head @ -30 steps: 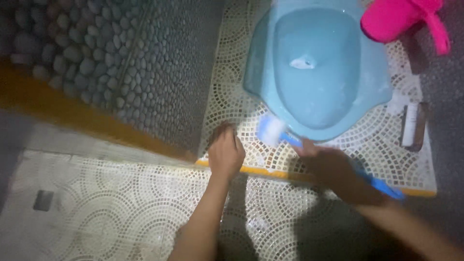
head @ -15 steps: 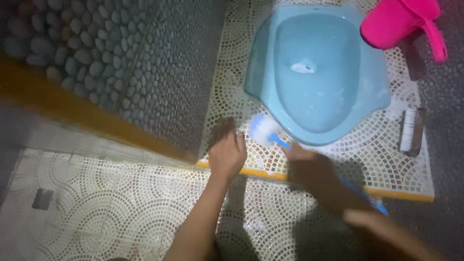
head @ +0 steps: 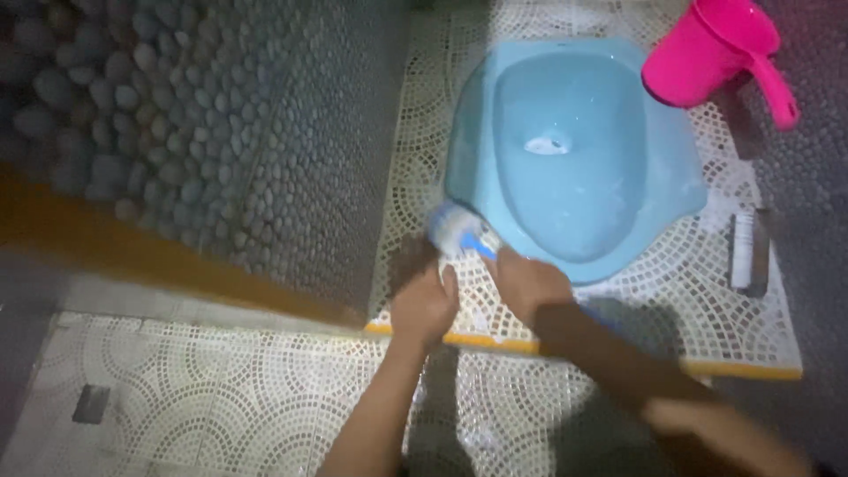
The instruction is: Cleaning the surfaces and base of a squat toilet using a brush and a scouring pad.
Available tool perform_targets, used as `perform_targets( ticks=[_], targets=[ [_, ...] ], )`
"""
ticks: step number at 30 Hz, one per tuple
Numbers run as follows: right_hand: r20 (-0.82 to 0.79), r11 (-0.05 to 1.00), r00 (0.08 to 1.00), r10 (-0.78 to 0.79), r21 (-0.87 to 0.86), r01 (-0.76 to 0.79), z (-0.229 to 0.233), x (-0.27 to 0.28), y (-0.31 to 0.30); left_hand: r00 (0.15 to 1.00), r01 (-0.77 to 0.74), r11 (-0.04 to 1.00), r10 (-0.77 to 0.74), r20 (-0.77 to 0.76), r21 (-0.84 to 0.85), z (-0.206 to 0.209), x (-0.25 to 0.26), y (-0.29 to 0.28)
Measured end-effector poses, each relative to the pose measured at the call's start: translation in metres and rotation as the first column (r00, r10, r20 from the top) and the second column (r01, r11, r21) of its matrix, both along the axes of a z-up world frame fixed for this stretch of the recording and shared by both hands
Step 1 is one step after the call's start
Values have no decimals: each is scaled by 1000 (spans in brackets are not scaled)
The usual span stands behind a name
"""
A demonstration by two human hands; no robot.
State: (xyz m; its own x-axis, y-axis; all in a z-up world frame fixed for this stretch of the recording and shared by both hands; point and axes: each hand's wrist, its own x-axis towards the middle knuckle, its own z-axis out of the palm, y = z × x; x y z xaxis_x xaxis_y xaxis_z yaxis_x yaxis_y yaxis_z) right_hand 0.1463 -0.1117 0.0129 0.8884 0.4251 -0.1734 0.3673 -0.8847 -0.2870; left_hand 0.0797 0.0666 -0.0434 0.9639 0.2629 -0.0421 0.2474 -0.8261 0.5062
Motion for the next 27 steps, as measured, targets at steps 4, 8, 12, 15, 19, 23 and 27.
perform_targets(
  ticks=[4, 8, 12, 15, 19, 23, 27],
  targets=[
    [-120, 989, 992, -37, -148, 19, 37, 17, 10, 986, -12, 998, 1, -168, -63, 51, 13, -18],
    [124, 999, 992, 35, -17, -33, -6, 100, 34, 997, 21, 999, -19, 72, -30, 35, 34, -26],
    [236, 994, 968, -86, 88, 67, -5, 199, 44, 984, 21, 999, -26, 177, 33, 26, 58, -26],
    [182, 990, 974, -131, 69, 121, -4, 237, 52, 986, 8, 996, -23, 167, 90, 21, 84, -28],
    [136, 964, 955, 264, -7, -265, -16, 187, 36, 993, 12, 999, -17, 115, 44, 33, 101, -26],
    [111, 955, 958, 266, 107, -278, -19, 230, 27, 988, -94, 994, 86, -126, -53, 74, 120, -31],
    [234, 995, 968, -88, 58, 77, -3, 313, 29, 968, -188, 977, 167, -188, -103, 65, 128, -27]
  ],
)
